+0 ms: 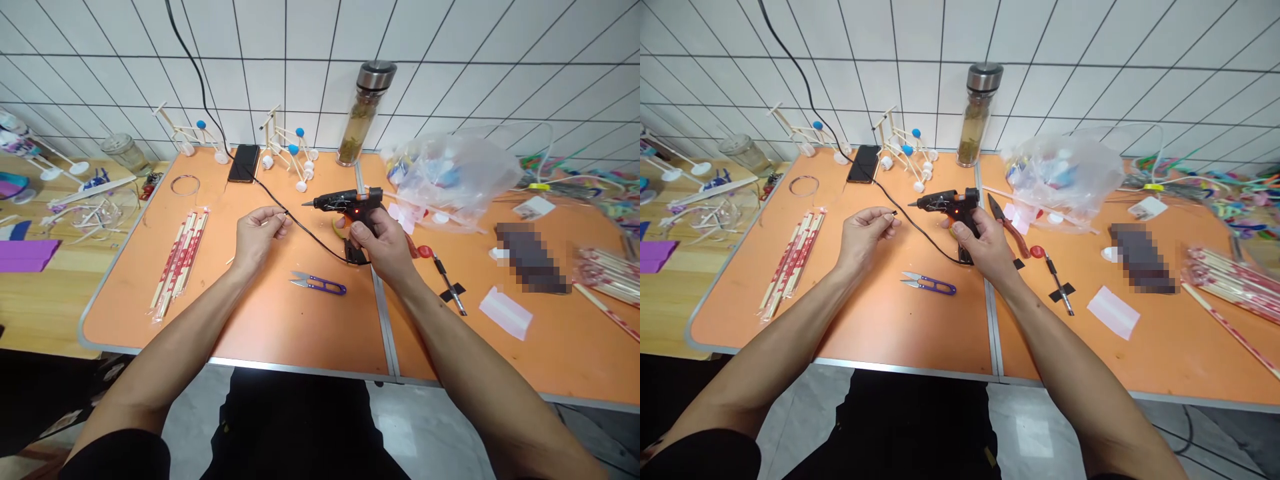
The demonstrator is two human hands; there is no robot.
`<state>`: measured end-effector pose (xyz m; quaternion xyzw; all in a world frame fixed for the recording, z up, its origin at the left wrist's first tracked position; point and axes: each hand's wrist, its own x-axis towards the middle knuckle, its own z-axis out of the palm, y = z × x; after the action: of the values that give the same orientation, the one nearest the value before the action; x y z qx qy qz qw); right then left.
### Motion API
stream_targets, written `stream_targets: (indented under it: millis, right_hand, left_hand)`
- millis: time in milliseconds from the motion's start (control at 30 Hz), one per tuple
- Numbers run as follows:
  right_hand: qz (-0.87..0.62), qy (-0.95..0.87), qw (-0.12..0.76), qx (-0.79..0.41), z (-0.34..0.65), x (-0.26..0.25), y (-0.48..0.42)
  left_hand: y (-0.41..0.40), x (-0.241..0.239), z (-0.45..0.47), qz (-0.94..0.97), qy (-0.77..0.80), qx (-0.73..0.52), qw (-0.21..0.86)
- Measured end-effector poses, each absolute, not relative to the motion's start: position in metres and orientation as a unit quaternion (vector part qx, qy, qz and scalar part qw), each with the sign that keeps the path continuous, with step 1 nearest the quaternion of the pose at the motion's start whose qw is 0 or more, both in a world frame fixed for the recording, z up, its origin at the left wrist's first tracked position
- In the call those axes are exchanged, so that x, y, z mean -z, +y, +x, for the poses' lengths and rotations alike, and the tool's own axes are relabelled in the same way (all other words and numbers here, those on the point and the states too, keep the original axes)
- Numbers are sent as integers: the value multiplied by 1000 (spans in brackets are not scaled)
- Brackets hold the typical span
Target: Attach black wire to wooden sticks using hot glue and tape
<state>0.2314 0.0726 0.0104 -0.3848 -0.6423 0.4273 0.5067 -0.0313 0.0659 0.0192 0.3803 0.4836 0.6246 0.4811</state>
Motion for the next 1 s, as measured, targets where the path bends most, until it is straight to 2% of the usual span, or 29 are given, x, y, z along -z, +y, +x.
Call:
stream_targets:
  millis: [467, 1000]
  right_hand:
    - [-401, -731, 474, -283, 220, -19, 52]
    - [-421, -757, 445, -229, 219, -14, 49]
  left_hand:
    - [62, -23, -26, 370, 499, -604, 499]
    - [60, -27, -21, 375, 514, -595, 492]
